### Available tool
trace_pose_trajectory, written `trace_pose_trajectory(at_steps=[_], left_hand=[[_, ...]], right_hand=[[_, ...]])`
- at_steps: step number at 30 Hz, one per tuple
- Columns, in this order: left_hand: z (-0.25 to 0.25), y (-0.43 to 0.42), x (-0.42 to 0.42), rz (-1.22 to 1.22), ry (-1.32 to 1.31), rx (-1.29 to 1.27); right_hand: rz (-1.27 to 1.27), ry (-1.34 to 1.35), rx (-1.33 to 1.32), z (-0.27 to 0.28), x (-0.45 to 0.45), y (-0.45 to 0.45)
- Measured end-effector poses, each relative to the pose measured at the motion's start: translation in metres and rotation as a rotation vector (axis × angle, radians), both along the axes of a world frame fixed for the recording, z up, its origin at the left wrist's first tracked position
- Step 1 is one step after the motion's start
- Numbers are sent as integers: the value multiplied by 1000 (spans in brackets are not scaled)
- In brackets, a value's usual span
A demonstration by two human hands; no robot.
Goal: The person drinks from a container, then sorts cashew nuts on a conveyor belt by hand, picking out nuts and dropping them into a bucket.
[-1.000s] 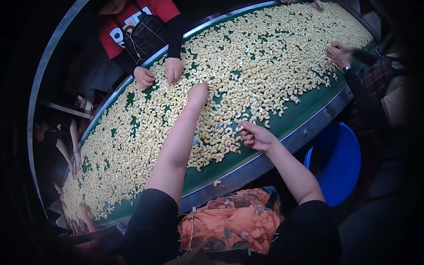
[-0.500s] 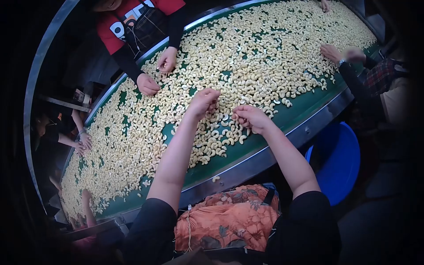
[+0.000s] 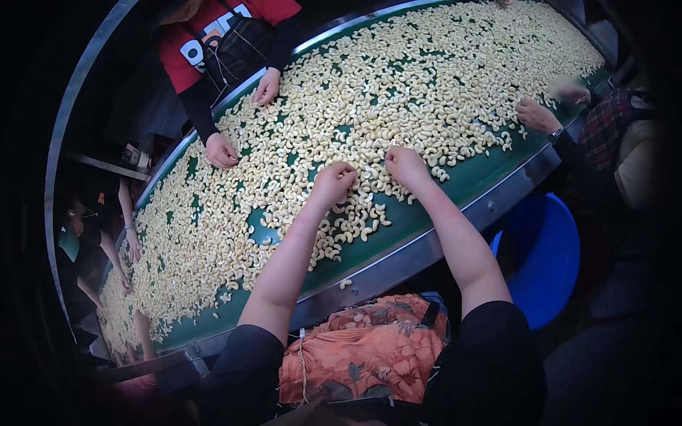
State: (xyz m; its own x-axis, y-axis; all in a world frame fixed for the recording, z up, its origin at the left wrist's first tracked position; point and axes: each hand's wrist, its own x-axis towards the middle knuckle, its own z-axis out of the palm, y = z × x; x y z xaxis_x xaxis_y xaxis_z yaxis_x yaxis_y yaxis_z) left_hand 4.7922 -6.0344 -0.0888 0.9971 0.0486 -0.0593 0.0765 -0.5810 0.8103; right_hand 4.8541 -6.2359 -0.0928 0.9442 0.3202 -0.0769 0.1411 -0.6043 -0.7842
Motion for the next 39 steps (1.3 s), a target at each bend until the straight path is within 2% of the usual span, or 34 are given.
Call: trace_pose_trajectory(at_steps=[1, 2, 3, 5, 9, 11, 12, 15, 16, 17, 19, 21, 22, 24, 25, 26, 30, 31, 33, 34, 35, 36, 37, 39], left_hand=[[3, 2, 5, 24, 27, -74], [-4, 7, 17, 53, -79, 20], [26, 0, 22, 137, 91, -86], [26, 0, 50, 145, -23, 40], [3, -5, 108, 172, -37, 403], [-14, -10, 123, 212, -55, 659], [-12, -12, 123, 177, -92, 683], [-1, -9, 122, 106, 125, 535], [17, -8, 114, 65, 205, 336], [15, 0, 110, 60, 234, -56], [16, 7, 94, 39, 283, -839], [25, -7, 74, 141, 227, -1014], [27, -13, 69, 149, 233, -1053], [24, -25, 71, 107, 300, -1059], [22, -34, 72, 96, 294, -948], [20, -45, 72, 78, 281, -776], [26, -87, 64, -58, 69, -158], [19, -93, 63, -48, 121, -36], [16, -98, 56, -99, 29, 81], [20, -99, 55, -48, 117, -42], [26, -98, 54, 2, 203, -167], [35, -102, 51, 54, 293, -296], [41, -108, 48, 81, 261, -497], [48, -124, 44, 127, 196, -891]], right_hand=[[-14, 74, -2, 10, -4, -5], [-28, 147, -6, 23, -8, -14], [-42, 221, -12, 30, -12, -20], [24, 77, -6, 20, -16, -27], [133, -169, -75, 7, -20, -28], [174, -153, -64, 9, -19, -27], [187, -121, -54, 10, -18, -27], [198, 592, 382, 20, -12, -42], [232, 875, 814, 16, -9, -54], [209, 955, 993, 15, -8, -66], [-18, 948, 1151, 34, -10, -80], [37, 835, 1165, 19, 11, -95], [14, 795, 1064, 13, 25, -98], [54, 245, 418, 11, 30, -91], [69, -28, 96, 15, 29, -83], [105, -206, -114, 16, 28, -78], [136, -434, -302, 0, 27, -70], [163, -228, -190, 6, 29, -76], [207, 185, 38, 24, 35, -88], [201, 314, 311, 21, 38, -96], [181, 643, 499, 29, 40, -110], [194, 776, 712, 20, 38, -120], [202, 909, 925, 23, 32, -124], [147, 1050, 1042, 42, 11, -121]])
